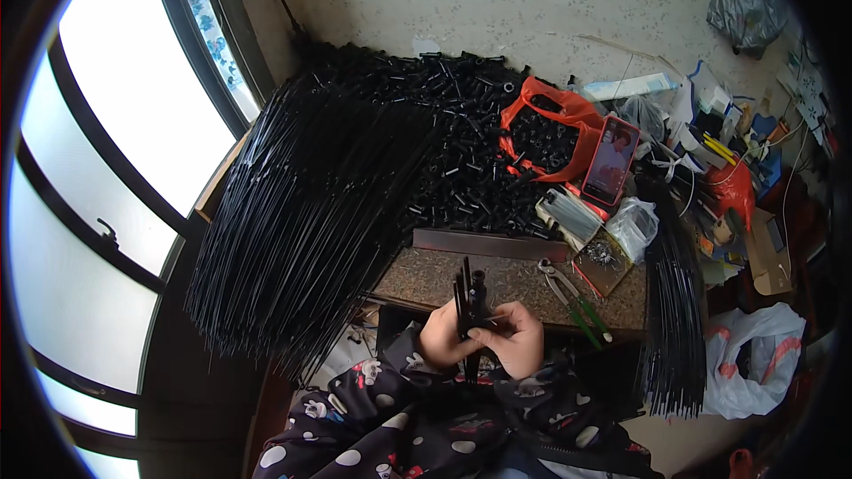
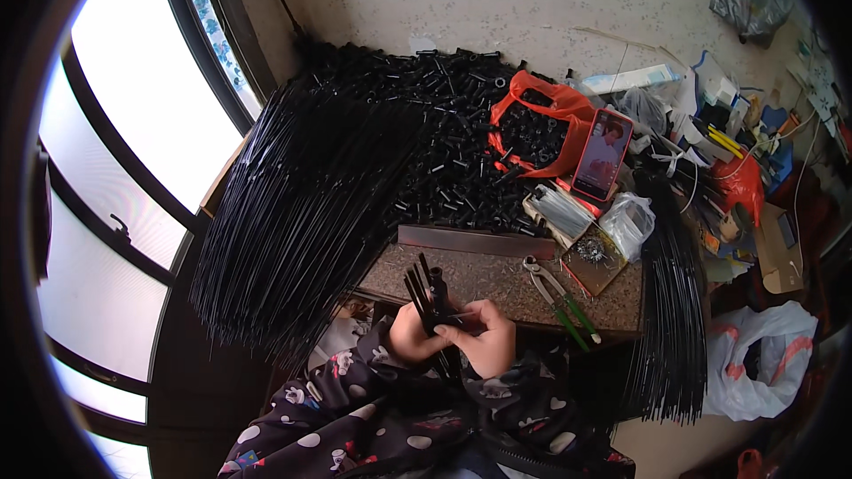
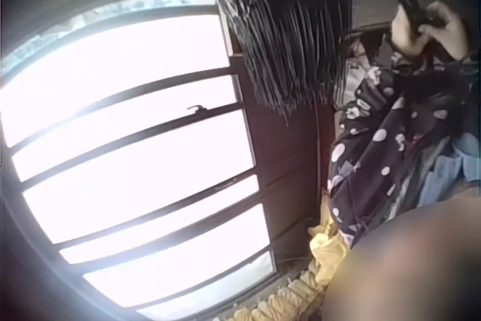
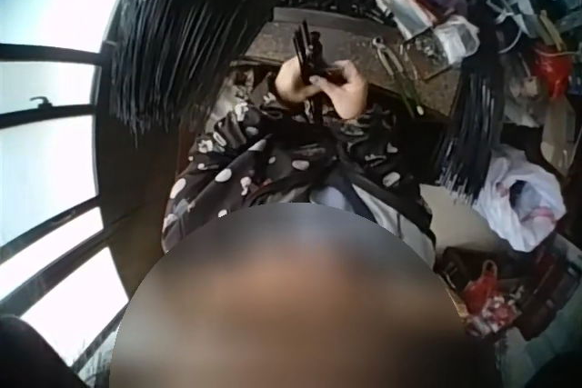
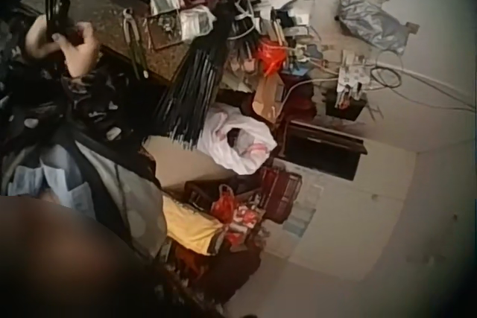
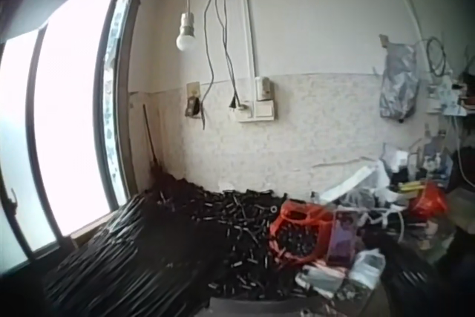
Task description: The person is assembling and processing bundles of long black rods using manual tools at a manufacturing workstation.
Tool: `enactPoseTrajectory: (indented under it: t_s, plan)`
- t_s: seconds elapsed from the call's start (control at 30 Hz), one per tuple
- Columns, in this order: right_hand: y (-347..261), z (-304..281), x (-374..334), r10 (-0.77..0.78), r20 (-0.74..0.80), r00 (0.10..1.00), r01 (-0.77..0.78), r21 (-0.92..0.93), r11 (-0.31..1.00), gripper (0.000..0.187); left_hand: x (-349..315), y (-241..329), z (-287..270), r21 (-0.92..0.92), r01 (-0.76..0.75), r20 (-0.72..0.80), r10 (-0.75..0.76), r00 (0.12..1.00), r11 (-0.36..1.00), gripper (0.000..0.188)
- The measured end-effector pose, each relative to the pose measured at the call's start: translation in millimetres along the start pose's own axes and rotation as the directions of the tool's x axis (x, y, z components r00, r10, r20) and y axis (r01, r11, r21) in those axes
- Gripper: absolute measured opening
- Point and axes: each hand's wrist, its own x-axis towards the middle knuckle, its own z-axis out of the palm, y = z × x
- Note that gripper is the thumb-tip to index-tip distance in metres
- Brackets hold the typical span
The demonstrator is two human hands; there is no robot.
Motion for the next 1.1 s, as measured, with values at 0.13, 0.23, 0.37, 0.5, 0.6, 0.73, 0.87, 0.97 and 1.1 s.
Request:
enactPoseTrajectory:
  t_s: [0.13, 0.23, 0.37, 0.5, 0.6, 0.73, 0.87, 0.97, 1.1]
  plan:
    - [3, 6, -5, -0.144, -0.076, 0.987, 0.135, -0.111, 0.985, 0.018, -2, -7, 6, -0.118, 0.073, -0.029, -0.077, 0.997, 0.990, 0.035]
    - [6, 8, -6, -0.197, -0.096, 0.976, 0.190, -0.077, 0.979, 0.017, -3, -9, 7, -0.280, 0.093, 0.028, -0.089, 0.996, 0.956, 0.025]
    - [4, 9, 2, -0.097, -0.090, 0.991, 0.106, 0.096, 0.990, 0.016, 1, -9, 15, -0.283, 0.011, -0.120, -0.047, 0.992, 0.959, 0.022]
    - [5, 1, 12, 0.144, 0.024, 0.989, -0.139, 0.441, 0.887, 0.015, -3, -5, 33, -0.469, 0.017, -0.217, -0.133, 0.967, 0.883, 0.019]
    - [2, -10, 19, 0.094, 0.122, 0.988, -0.134, 0.377, 0.917, 0.016, -5, 7, 30, -0.428, 0.072, -0.184, -0.165, 0.969, 0.901, 0.017]
    - [-18, -15, 20, -0.330, 0.140, 0.933, 0.355, -0.219, 0.909, 0.023, -1, -2, 33, -0.331, 0.056, -0.250, -0.145, 0.957, 0.942, 0.015]
    - [-56, -17, 4, -0.611, 0.189, 0.769, 0.573, -0.628, 0.527, 0.030, 31, 30, 12, -0.252, -0.048, -0.189, 0.000, 0.982, 0.967, 0.021]
    - [-97, -31, -2, -0.673, 0.190, 0.715, 0.603, -0.655, 0.455, 0.030, 33, 68, -10, -0.304, -0.098, -0.102, 0.070, 0.992, 0.948, 0.026]
    - [-25, -91, -11, -0.497, 0.129, 0.858, 0.400, -0.776, 0.488, 0.032, 31, 75, -30, -0.387, -0.122, -0.003, 0.131, 0.991, 0.914, 0.031]
